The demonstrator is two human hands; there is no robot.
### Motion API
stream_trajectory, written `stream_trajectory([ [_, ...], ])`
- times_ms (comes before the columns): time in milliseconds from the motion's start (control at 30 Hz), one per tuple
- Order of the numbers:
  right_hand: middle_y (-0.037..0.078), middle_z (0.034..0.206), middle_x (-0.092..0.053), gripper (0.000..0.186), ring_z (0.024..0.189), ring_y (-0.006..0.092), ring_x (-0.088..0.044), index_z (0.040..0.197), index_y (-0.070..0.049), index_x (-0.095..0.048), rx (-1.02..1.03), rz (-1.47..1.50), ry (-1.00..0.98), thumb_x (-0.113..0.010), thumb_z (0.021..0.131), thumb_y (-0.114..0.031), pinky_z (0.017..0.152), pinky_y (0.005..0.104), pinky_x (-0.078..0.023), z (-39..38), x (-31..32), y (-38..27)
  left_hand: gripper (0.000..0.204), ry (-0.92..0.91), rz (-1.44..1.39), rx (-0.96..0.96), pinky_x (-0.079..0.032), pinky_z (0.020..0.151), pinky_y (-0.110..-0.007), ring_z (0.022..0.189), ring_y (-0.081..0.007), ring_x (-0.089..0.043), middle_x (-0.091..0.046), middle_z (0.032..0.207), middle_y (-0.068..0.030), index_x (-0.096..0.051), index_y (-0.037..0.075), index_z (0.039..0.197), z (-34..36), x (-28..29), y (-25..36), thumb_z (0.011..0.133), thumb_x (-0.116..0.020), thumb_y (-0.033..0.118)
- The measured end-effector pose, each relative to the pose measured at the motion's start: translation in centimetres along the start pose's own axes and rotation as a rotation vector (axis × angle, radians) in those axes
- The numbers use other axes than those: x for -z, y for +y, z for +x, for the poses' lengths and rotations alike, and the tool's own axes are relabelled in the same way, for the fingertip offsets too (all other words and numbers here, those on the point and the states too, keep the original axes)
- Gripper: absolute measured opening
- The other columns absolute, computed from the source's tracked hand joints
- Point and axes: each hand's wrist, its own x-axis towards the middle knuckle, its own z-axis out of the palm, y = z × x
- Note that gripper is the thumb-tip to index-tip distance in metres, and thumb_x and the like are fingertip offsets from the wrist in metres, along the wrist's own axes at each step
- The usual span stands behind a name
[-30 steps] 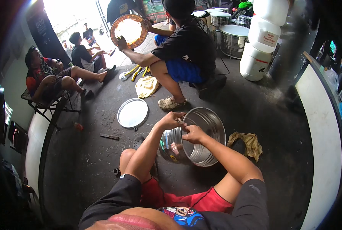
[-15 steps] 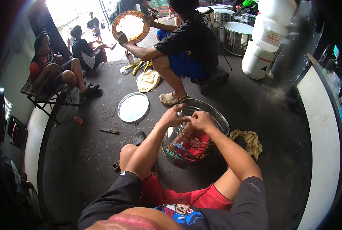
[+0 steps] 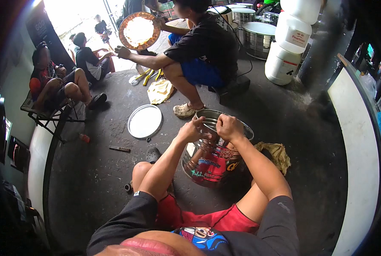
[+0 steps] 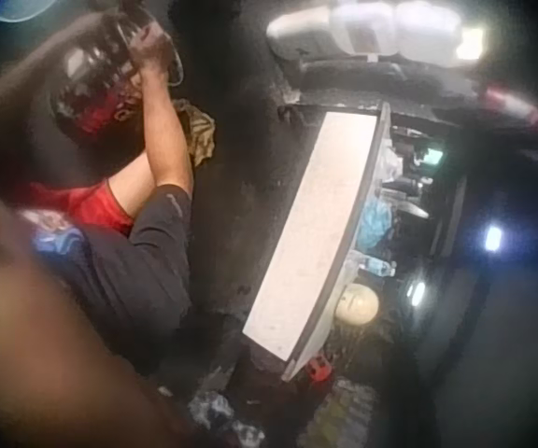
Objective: The person cleans and assembles parts of a drum by hand while sitting on the floor, handling the drum shell and internal components.
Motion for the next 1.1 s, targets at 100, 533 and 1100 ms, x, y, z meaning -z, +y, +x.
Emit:
stream_trajectory([
  [100, 0.016, 0.069, -0.063, 0.014, 0.068, 0.0358, -0.062, 0.071, -0.009, -0.062, 0.011, -0.039, -0.003, -0.054, 0.075, -0.021, 0.061, 0.0442, -0.05, 0.04, -0.01, 0.13, 0.098, 0.059, 0.034, -0.013, -0.045, 0.09, -0.039, 0.108, -0.0299, -0.056, -0.056, 0.119, -0.014, -0.044, 0.017, 0.133, -0.07, -0.15, 0.09, 0.05, -0.08, 0.055],
  [533, 0.01, 0.068, -0.063, 0.005, 0.068, 0.0296, -0.063, 0.069, -0.008, -0.059, 0.067, -0.045, -0.035, -0.059, 0.068, -0.013, 0.061, 0.0396, -0.049, -0.08, -0.46, 0.48, 0.099, -0.001, -0.032, -0.016, -0.041, 0.094, -0.046, 0.116, -0.0307, -0.051, -0.05, 0.128, -0.0151, -0.042, 0.021, 0.134, -0.22, 0.03, -0.27, 0.049, -0.079, 0.056],
  [1100, 0.014, 0.071, -0.062, 0.01, 0.068, 0.0311, -0.061, 0.072, -0.003, -0.061, 0.171, 0.075, -0.13, -0.064, 0.071, -0.012, 0.06, 0.0378, -0.047, -0.43, -0.64, 0.55, 0.097, 0.011, -0.024, -0.021, -0.039, 0.095, -0.048, 0.119, -0.0329, -0.047, -0.043, 0.135, -0.0156, -0.043, 0.02, 0.134, -0.12, -0.2, -0.32, 0.05, -0.077, 0.058],
])
